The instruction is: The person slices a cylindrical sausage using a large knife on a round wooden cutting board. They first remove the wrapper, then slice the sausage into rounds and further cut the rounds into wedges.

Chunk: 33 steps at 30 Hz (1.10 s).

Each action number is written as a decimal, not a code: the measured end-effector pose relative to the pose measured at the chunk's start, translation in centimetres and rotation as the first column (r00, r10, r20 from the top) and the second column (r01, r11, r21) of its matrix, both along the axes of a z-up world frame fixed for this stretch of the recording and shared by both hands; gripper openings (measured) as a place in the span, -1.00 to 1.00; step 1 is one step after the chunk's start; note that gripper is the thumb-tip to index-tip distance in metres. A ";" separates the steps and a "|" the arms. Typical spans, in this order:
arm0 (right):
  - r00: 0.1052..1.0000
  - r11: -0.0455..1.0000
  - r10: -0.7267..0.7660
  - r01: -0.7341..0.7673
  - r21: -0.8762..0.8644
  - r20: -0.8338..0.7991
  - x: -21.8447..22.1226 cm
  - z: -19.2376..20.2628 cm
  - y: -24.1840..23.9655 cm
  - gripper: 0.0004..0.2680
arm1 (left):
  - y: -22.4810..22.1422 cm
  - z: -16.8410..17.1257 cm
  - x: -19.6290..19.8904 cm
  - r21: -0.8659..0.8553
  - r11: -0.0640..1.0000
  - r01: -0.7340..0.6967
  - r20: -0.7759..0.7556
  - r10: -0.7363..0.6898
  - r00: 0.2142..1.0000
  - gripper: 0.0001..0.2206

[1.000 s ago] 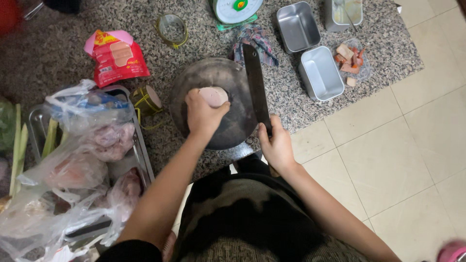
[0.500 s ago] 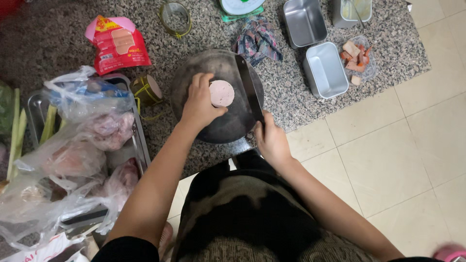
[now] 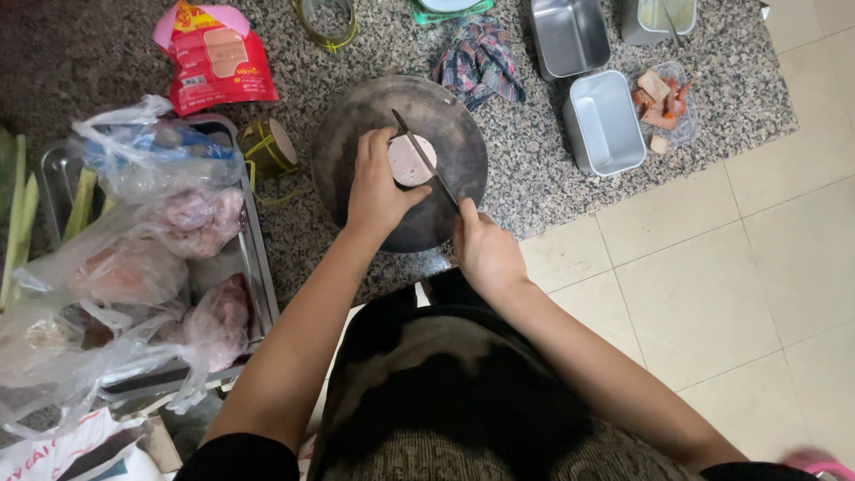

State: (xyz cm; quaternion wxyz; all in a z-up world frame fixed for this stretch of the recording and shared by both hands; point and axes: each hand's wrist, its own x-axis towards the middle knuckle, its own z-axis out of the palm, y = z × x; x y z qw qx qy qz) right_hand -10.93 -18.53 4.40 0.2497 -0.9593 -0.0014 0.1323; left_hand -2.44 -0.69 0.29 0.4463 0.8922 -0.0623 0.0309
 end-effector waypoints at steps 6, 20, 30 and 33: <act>1.000 1.000 0.020 -0.020 0.002 -0.017 0.1 0.5 -0.4 -0.75 | -0.3 0.0 -0.6 -0.009 0.999 -0.033 -0.034 0.033 0.999 -0.27; 0.998 0.998 0.051 -0.052 -0.023 -0.049 0.2 -1.5 -0.7 -0.78 | -1.6 -2.9 -2.3 -0.342 0.881 -0.327 -0.182 0.279 0.943 -0.35; 0.998 0.998 0.054 -0.056 -0.031 -0.039 -0.2 -2.4 -0.7 -0.79 | -2.8 -5.9 -1.6 -0.365 0.744 -0.560 -0.269 0.491 0.828 -0.71; 0.998 0.998 0.054 -0.055 -0.025 -0.034 -0.2 -2.4 -0.7 -0.78 | -2.9 -5.5 -1.7 -0.362 0.747 -0.557 -0.272 0.487 0.830 -0.71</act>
